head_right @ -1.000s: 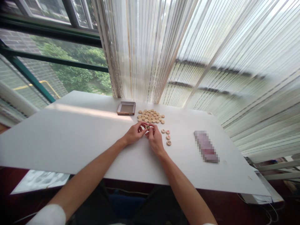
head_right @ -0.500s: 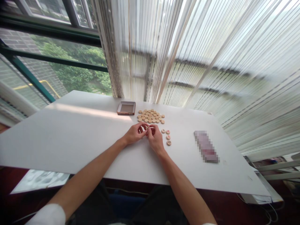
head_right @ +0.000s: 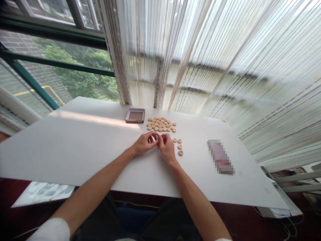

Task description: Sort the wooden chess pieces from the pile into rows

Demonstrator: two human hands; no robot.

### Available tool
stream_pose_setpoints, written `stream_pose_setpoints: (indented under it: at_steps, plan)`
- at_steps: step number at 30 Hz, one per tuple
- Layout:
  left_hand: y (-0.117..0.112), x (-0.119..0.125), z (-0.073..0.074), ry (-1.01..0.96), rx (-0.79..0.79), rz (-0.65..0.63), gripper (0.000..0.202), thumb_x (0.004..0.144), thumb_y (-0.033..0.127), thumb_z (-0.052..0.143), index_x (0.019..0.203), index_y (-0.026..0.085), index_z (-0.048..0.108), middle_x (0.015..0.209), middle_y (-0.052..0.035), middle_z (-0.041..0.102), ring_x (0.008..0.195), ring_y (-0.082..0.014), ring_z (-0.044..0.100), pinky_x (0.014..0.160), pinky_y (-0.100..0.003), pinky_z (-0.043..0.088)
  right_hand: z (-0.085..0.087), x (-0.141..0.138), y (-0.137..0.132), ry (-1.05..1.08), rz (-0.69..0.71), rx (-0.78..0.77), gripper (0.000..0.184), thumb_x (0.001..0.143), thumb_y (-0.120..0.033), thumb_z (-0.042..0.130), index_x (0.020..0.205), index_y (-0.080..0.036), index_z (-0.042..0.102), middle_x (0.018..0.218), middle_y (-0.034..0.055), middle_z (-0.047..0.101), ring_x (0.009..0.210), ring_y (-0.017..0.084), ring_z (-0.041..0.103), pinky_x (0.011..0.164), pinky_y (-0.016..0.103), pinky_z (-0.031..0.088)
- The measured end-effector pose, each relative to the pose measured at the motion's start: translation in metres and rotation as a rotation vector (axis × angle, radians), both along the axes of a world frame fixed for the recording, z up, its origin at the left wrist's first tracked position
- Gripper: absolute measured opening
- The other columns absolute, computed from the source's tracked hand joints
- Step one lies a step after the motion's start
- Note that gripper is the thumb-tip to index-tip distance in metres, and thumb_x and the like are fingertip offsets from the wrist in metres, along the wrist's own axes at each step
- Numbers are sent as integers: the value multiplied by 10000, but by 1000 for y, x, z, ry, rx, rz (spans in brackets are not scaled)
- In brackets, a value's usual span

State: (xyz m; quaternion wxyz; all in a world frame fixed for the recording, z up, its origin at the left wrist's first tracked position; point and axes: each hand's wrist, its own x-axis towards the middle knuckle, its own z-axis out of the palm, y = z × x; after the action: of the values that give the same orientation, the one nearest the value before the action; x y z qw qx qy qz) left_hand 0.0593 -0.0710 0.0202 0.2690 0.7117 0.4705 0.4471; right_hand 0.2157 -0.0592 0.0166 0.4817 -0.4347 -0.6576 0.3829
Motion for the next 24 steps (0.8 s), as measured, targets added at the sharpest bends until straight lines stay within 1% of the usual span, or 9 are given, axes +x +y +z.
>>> stream_pose_setpoints:
  at_steps: [6, 12, 18, 24]
  plan:
    - [0, 1, 0, -16, -16, 4, 316, 806, 247, 641, 1119, 206, 617, 869, -11, 681, 652, -117, 617, 616, -228, 513, -2, 2, 1, -29, -9, 7, 236, 951, -457, 462, 928, -245, 561, 688, -6, 631, 622, 183, 612, 594, 297, 498]
    - [0, 2, 1, -52, -29, -15, 310, 846, 338, 639, 1125, 205, 614, 805, -10, 691, 623, -123, 610, 609, -235, 510, -5, 3, 1, -1, -10, -29, 231, 946, -436, 442, 1009, -252, 567, 700, -1, 644, 638, 196, 628, 575, 301, 507]
    - [-1, 2, 1, -69, -20, -8, 305, 846, 323, 646, 1124, 202, 617, 774, -9, 691, 652, -131, 624, 627, -234, 512, -7, 3, 2, 2, -15, -34, 238, 944, -426, 439, 1020, -248, 577, 709, -2, 647, 645, 189, 631, 586, 295, 512]
    - [1, 2, 1, -89, -18, 12, 273, 861, 311, 617, 1109, 198, 609, 804, -15, 679, 643, -127, 615, 606, -226, 500, -5, 2, 2, -2, 26, -35, 261, 948, -419, 451, 1101, -242, 565, 775, 6, 656, 678, 180, 655, 621, 296, 524]
